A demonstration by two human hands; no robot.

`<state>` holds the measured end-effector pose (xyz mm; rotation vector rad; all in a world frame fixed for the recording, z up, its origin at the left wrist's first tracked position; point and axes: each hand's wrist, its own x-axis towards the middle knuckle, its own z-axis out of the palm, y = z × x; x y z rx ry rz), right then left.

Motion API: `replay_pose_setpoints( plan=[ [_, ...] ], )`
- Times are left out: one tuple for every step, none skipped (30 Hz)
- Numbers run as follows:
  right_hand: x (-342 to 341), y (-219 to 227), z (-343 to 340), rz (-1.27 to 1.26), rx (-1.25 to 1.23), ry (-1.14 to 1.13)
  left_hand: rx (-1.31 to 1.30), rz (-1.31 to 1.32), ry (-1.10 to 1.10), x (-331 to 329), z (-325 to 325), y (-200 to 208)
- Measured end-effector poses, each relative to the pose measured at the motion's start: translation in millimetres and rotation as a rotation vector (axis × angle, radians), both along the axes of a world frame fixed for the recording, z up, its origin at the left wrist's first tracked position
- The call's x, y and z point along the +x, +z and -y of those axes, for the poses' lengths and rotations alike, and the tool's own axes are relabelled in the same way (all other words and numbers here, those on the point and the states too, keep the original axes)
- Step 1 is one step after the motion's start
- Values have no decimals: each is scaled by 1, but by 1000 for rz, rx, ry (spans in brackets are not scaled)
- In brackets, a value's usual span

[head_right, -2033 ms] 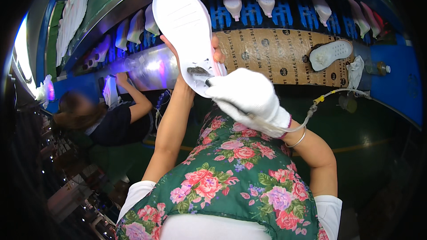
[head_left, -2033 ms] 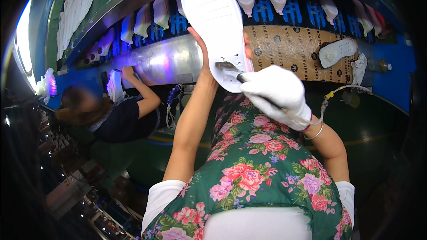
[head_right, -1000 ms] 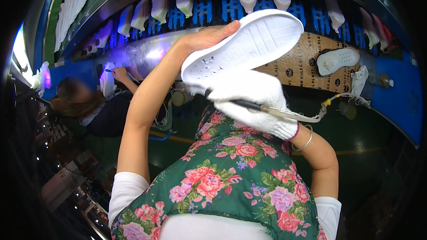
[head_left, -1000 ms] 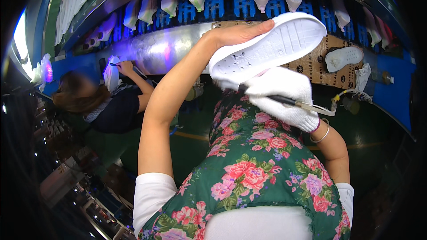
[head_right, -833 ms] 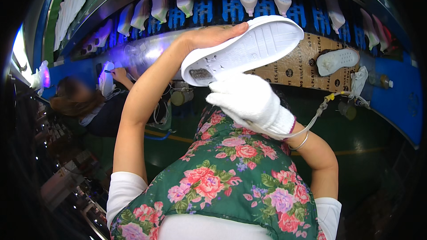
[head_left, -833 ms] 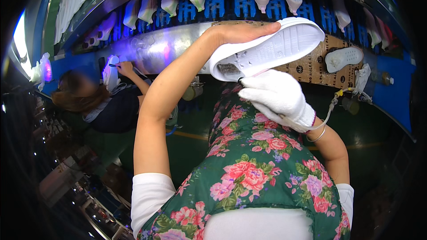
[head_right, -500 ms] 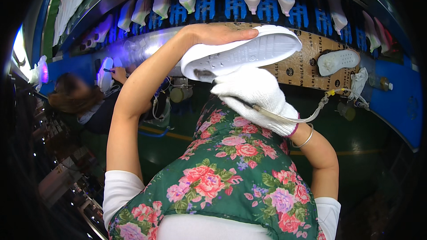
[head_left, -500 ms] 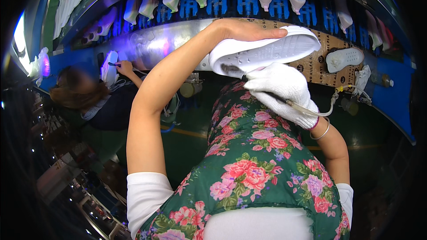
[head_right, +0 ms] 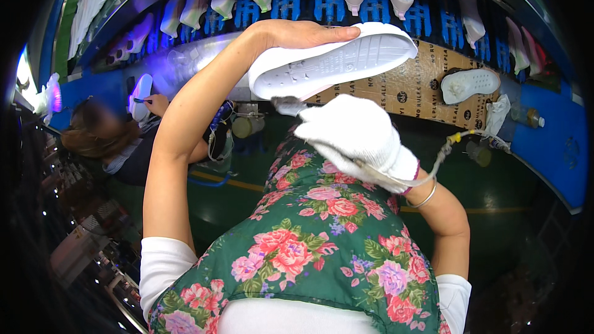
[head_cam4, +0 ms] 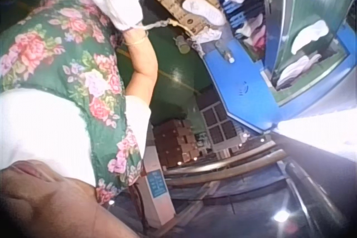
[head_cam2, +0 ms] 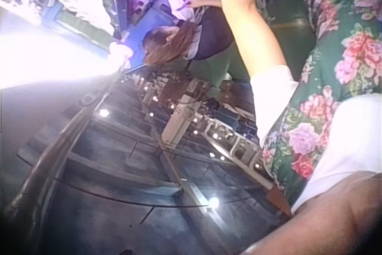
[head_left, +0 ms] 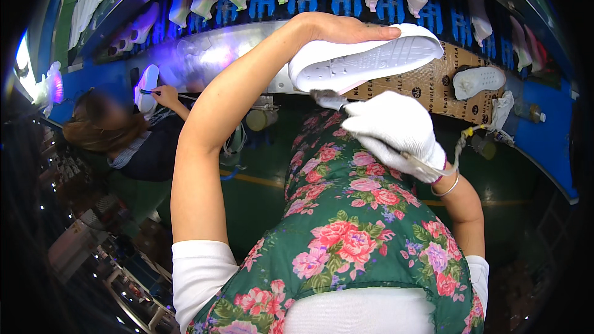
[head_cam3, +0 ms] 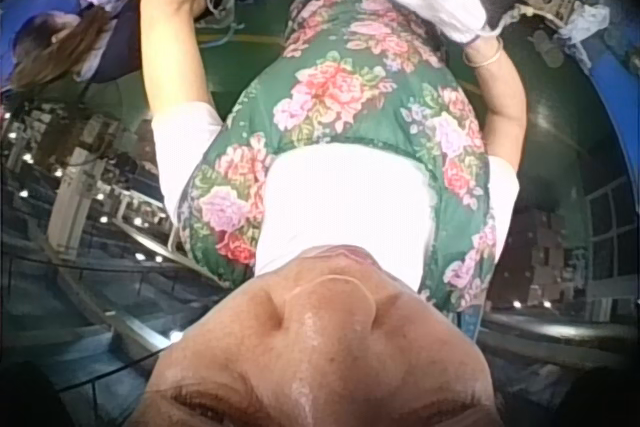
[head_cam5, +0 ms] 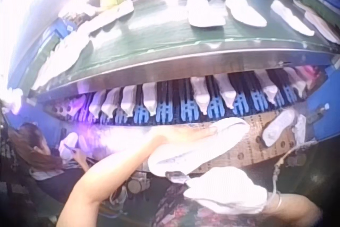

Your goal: The person repeatedly retrieves shoe soles from an overhead conveyor belt and applies adhesive over the surfaces of each sole using a brush applicator.

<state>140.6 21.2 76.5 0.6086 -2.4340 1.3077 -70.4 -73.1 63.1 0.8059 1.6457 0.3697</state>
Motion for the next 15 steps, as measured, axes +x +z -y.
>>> replay_pose_setpoints(
  plan=[
    [2,1,3,52,-76,3,37,-37,65,3,2,-8],
    [2,2,2,57,-72,7,40,-33,70,1,4,-10],
    [2,5,0,118,-157,-51,-8,-18,125,1,5,-3],
    [1,5,-2,179,-242,-109,-57,-3,180,-1,7,-1],
    [0,1,-3,254,-363,-197,0,76,289,-3,11,-8],
    [-3,4,-7,270,-337,-238,7,72,300,-6,18,-22],
    [-3,1,-11,290,-395,-278,80,142,410,-9,23,-43],
    [-1,-5,-15,312,-455,-324,152,217,513,-10,23,-57],
    [-1,-7,-20,330,-471,-365,304,435,636,-1,23,-57],
    [1,-11,-25,338,-558,-409,340,631,759,9,18,-53],
    [2,-11,-31,364,-624,-465,306,786,800,13,17,-52],
    [3,-7,-35,379,-689,-523,274,937,829,14,20,-53],
    [0,-1,-38,377,-722,-568,350,1252,742,16,26,-67],
    [-5,1,-47,223,-513,-547,395,1335,815,23,26,-75],
    [-6,7,-51,192,-432,-555,437,1429,869,36,24,-79]
  ],
)
